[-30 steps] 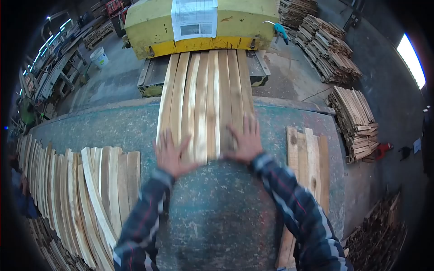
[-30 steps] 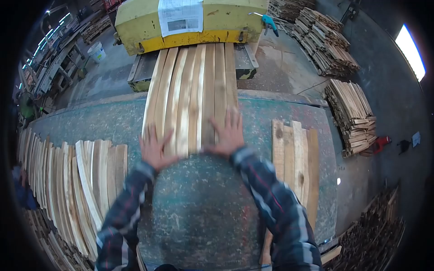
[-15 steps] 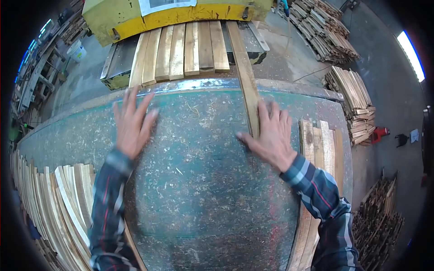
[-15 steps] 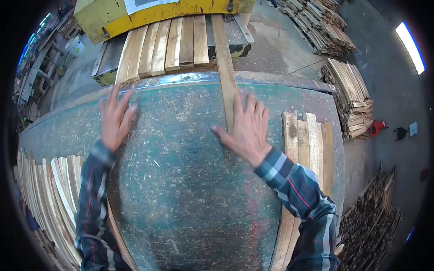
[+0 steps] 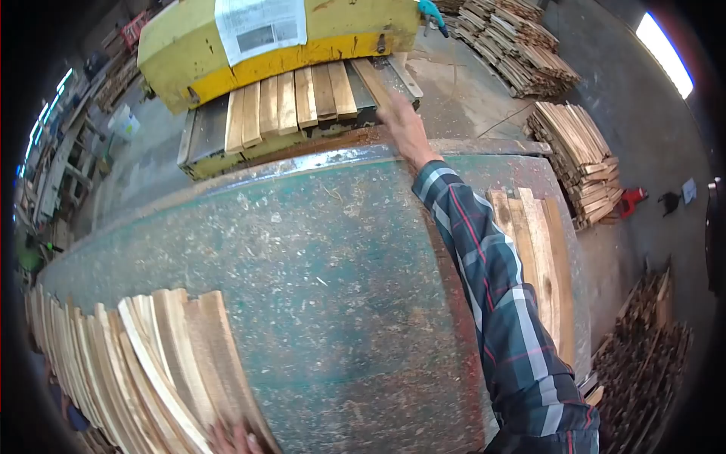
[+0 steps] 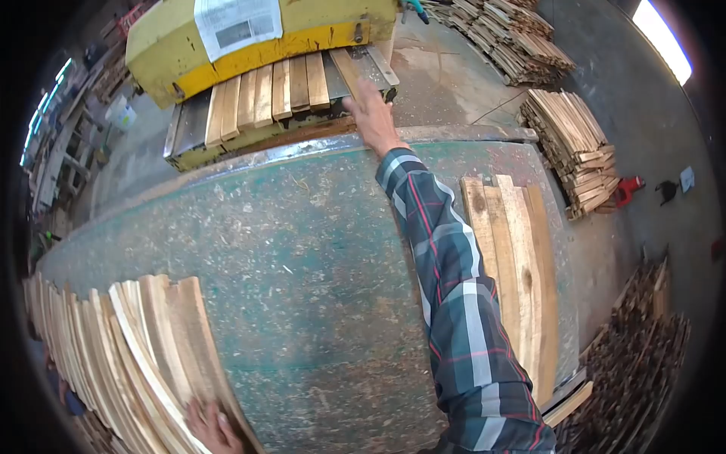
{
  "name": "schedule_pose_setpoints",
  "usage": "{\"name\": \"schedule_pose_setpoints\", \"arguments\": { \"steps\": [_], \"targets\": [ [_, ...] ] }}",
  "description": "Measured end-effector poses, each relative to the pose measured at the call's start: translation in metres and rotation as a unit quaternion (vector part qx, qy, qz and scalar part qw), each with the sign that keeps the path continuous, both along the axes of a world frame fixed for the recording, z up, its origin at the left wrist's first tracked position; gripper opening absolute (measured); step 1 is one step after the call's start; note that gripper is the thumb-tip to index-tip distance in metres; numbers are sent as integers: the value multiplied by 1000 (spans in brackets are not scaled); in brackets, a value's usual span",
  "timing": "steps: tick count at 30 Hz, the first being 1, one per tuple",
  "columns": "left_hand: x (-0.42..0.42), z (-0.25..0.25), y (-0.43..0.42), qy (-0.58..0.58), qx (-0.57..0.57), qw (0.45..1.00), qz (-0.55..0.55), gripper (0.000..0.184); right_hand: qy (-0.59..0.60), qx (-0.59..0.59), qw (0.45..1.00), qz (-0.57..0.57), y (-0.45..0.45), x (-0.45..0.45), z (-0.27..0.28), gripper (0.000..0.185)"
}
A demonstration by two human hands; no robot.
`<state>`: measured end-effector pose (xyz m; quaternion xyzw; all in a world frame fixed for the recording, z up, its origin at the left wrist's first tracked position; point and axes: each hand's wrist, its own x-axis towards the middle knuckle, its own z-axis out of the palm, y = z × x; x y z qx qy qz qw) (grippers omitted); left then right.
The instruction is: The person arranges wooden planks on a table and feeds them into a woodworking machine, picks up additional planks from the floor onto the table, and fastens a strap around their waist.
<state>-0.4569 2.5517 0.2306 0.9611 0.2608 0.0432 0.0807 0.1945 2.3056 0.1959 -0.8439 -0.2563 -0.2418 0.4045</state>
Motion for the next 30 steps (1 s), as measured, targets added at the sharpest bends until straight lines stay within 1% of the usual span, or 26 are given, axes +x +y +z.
{"name": "schedule_pose_setpoints", "arguments": {
  "steps": [1, 2, 4, 5, 6, 7, 8, 9, 10, 11, 12, 13, 14, 15, 17, 18, 21, 22, 25, 27, 29, 30],
  "targets": [
    [-9, 9, -10, 22, -14, 999, 32, 47, 9, 78, 997, -24, 8, -2, 6, 45],
    [-27, 11, -11, 13, -21, 998, 51, 50, 21, 145, 988, -45, 7, -11, 10, 48],
    [-60, 2, -26, -11, -53, 994, 96, 56, 52, -18, 998, -40, -49, -75, 47, 52],
    [-70, -1, -34, 28, -26, 992, 117, 59, 35, -42, 998, -22, -88, -108, 60, 47],
    [-83, -3, -40, 69, 3, 989, 134, 63, 17, -58, 997, -43, -132, -143, 61, 43],
    [-93, -6, -44, 108, 34, 982, 150, 66, -5, -144, 983, -114, -185, -181, 55, 42],
    [-99, -8, -46, 123, 28, 981, 148, 76, 43, -165, 970, -176, -227, -230, 65, 45],
    [-103, -10, -46, 125, 63, 979, 146, 70, 74, -188, 941, -271, -273, -275, 54, 52],
    [-104, -15, -48, 123, 99, 976, 148, 65, 145, -134, 924, -326, -306, -316, 53, 61],
    [-104, -20, -48, 120, 137, 972, 148, 61, 249, -129, 884, -374, -331, -354, 46, 67],
    [-107, -24, -46, 125, 140, 971, 149, 65, 351, -122, 827, -422, -350, -391, 42, 74],
    [-109, -28, -45, 129, 141, 971, 147, 70, 331, -148, 833, -417, -364, -417, 27, 80],
    [-108, -31, -46, 130, 143, 970, 146, 76, 308, -170, 841, -410, -377, -432, -2, 87],
    [-103, -32, -50, 131, 150, 969, 147, 73, 283, -190, 851, -399, -381, -439, -17, 93],
    [-106, -26, -52, 142, 170, 963, 150, 68, 320, -187, 844, -388, -356, -460, -5, 104],
    [-105, -23, -52, 149, 153, 964, 156, 67, 329, -183, 846, -377, -334, -455, 3, 110],
    [-112, -39, -48, 84, 172, 972, 137, 69, 324, -219, 856, -340, -282, -461, 7, 120],
    [-108, -31, -49, 110, 130, 973, 157, 67, 319, -214, 863, -328, -262, -464, 9, 120],
    [-111, -28, -48, 86, 99, 981, 141, 68, 317, -208, 880, -287, -193, -472, 16, 119],
    [-110, -14, -52, 72, 57, 986, 138, 68, 320, -211, 887, -256, -140, -481, 20, 118],
    [-109, -12, -51, 82, 65, 983, 149, 67, 328, -210, 894, -223, -84, -495, 15, 116],
    [-115, -18, -45, 67, 71, 986, 137, 67, 329, -213, 897, -202, -60, -505, 17, 116]
  ]
}}
